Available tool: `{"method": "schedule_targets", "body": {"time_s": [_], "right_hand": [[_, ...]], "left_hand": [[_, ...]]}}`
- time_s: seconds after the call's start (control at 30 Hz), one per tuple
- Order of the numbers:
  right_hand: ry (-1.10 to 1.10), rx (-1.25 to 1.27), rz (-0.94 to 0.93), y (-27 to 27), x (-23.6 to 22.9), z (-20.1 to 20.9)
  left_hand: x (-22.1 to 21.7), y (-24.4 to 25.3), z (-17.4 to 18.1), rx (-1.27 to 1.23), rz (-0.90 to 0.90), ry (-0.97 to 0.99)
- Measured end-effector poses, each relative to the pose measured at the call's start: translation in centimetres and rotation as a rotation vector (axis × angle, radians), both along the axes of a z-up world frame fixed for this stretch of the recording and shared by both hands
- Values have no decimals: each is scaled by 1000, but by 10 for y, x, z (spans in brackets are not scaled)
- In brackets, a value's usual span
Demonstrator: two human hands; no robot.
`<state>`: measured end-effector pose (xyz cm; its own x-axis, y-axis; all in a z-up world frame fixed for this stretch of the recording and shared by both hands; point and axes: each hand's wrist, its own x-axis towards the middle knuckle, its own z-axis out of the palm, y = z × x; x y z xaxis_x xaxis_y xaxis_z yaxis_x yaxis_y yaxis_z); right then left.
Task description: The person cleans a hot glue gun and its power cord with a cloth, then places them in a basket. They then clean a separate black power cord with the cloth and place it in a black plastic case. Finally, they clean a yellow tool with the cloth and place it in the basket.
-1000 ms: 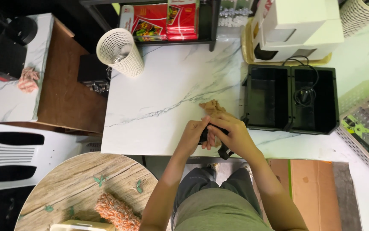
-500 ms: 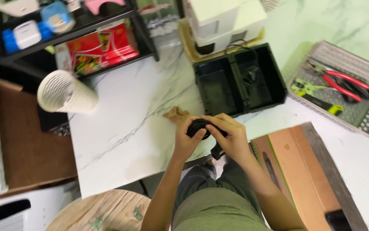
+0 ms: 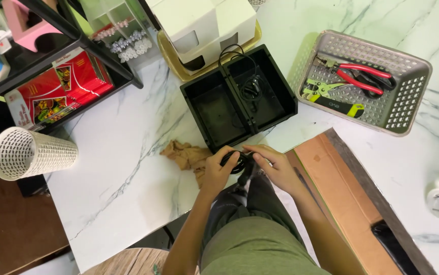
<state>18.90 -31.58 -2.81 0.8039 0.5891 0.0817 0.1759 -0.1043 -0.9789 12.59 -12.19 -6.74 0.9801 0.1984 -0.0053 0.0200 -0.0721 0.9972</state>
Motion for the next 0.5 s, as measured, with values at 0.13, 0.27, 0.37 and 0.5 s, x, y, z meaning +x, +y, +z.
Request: {"method": "schedule_targets", "body": {"time_s": [0.13,0.27,0.37,0.5], "right_hand": [[50,-83,-33,-5,25,4],[-344,-173,-39,9,62,3],[-766,-236,14,34,94,10],[-1225,-660,267,71,121,-23]], "left_hand": [[5,-1,1,7,39,76],[8,-1,25,91,154,65],[9,1,40,189,221,37],[7,-5,45,292,322,90]]}}
